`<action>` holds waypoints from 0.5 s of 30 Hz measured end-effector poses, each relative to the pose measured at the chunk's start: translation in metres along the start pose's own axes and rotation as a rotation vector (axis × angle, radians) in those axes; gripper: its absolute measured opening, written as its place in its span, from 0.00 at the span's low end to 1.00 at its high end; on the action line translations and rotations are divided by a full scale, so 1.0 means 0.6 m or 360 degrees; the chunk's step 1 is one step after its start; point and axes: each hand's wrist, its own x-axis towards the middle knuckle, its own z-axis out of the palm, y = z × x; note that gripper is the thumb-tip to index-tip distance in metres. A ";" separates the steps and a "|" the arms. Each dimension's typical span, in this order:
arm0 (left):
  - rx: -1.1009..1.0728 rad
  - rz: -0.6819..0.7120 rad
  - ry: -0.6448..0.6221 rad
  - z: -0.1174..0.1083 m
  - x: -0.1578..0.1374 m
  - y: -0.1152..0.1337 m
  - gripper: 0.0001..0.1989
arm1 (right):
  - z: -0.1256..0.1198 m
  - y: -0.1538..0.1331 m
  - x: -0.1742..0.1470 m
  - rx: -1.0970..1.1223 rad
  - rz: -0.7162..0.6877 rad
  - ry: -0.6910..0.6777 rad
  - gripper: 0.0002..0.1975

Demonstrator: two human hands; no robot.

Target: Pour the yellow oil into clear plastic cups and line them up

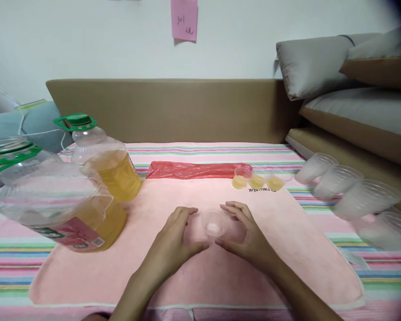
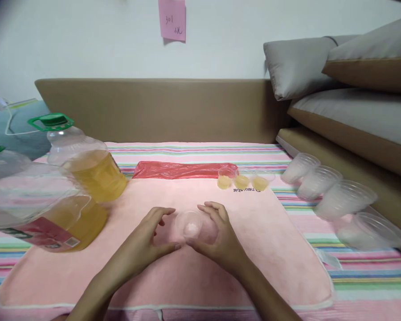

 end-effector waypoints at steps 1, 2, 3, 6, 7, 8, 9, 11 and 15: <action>0.0024 -0.0020 -0.0027 -0.001 0.000 -0.001 0.32 | 0.001 -0.003 0.001 -0.0005 0.0022 -0.0010 0.34; 0.0047 -0.0042 -0.0049 -0.002 0.000 -0.003 0.31 | 0.002 -0.007 0.003 -0.0014 0.0043 -0.0014 0.34; 0.0071 -0.0061 -0.0061 -0.004 -0.001 -0.003 0.30 | 0.002 -0.010 0.004 -0.0021 0.0060 -0.0023 0.34; 0.0126 -0.0098 -0.0075 -0.012 -0.004 -0.004 0.27 | 0.003 -0.016 0.006 -0.0032 0.0079 -0.0031 0.32; 0.0137 -0.0100 -0.0077 -0.015 -0.005 -0.003 0.27 | 0.003 -0.016 0.006 -0.0038 0.0074 -0.0029 0.32; 0.0147 -0.0100 -0.0080 -0.018 -0.006 -0.003 0.26 | 0.003 -0.016 0.006 -0.0045 0.0067 -0.0022 0.31; 0.0157 -0.0098 -0.0078 -0.020 -0.007 -0.003 0.25 | 0.003 -0.015 0.006 -0.0054 0.0057 -0.0013 0.31; 0.0173 -0.0101 -0.0074 -0.024 -0.008 -0.002 0.25 | 0.004 -0.013 0.007 -0.0067 0.0038 0.0007 0.31; 0.0187 -0.0121 -0.0069 -0.028 -0.009 -0.006 0.24 | 0.007 -0.006 0.007 -0.0064 0.0034 0.0037 0.31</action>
